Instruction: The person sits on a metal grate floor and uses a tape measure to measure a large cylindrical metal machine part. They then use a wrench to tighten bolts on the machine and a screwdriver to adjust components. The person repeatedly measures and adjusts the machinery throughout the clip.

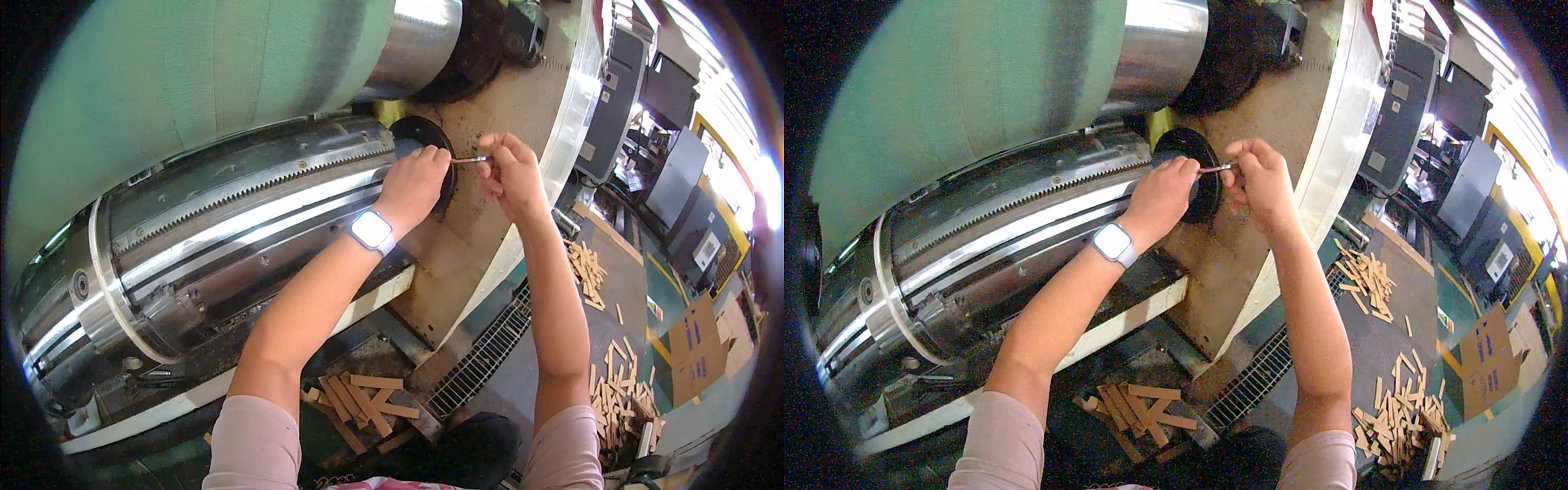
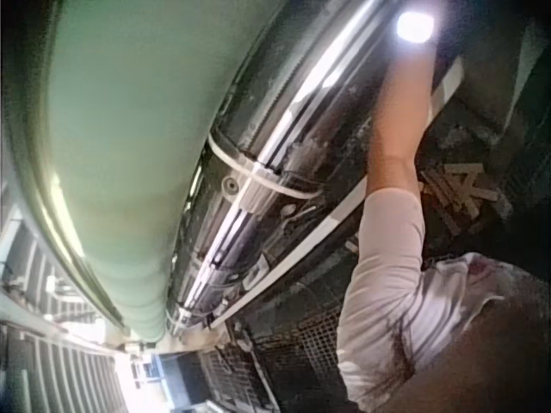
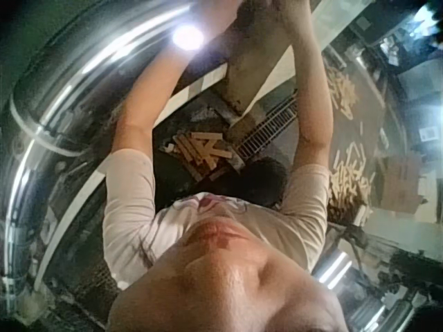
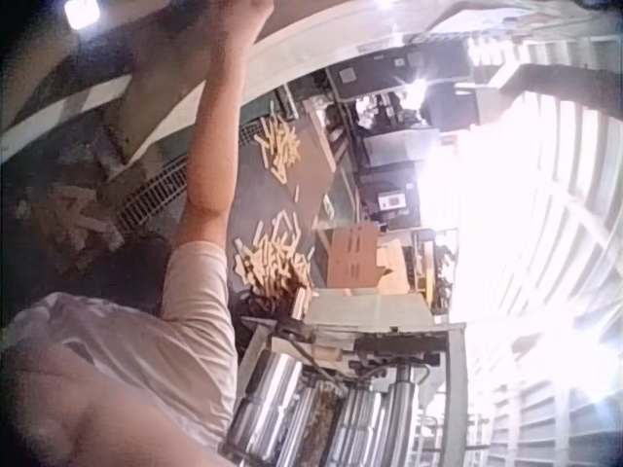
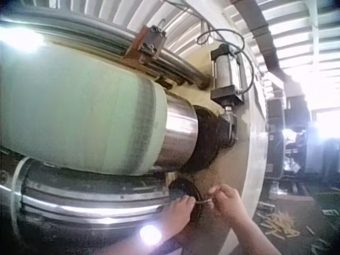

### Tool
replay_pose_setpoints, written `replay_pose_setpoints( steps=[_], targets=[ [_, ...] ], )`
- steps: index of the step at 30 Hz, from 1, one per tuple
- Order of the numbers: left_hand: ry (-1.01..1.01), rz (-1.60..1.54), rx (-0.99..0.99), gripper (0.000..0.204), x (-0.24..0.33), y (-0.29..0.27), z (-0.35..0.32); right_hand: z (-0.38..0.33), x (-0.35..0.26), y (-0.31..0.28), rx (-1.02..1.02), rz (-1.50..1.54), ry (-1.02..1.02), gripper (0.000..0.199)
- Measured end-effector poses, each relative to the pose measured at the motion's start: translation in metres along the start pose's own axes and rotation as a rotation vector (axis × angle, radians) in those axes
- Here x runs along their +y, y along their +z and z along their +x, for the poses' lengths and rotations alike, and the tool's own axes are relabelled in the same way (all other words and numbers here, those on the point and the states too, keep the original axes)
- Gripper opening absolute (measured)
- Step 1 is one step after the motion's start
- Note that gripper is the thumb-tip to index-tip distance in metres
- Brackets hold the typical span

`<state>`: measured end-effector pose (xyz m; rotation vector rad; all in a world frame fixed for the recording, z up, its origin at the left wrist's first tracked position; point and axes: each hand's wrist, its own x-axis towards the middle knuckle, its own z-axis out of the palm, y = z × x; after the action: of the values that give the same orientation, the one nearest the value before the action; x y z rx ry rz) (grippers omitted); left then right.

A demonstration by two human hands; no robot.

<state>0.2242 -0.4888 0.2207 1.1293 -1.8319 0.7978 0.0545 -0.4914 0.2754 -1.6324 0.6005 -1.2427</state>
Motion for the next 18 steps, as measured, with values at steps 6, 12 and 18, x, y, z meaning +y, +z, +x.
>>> replay_pose_setpoints(
  steps=[6, 12, 18],
  targets=[
    [-0.106, -0.128, -0.078, 0.010, 0.003, -0.006, 0.000, -0.043, 0.014, 0.020, 0.066, -0.100, -0.105, 0.017],
    [-0.143, -0.128, -0.067, 0.010, -0.002, 0.000, 0.003, -0.045, -0.013, 0.028, -0.026, -0.747, -0.189, 0.023],
    [-0.059, -0.130, -0.077, 0.012, -0.004, -0.001, 0.006, -0.030, -0.023, 0.003, -0.231, -1.357, -0.445, 0.018]
  ],
)
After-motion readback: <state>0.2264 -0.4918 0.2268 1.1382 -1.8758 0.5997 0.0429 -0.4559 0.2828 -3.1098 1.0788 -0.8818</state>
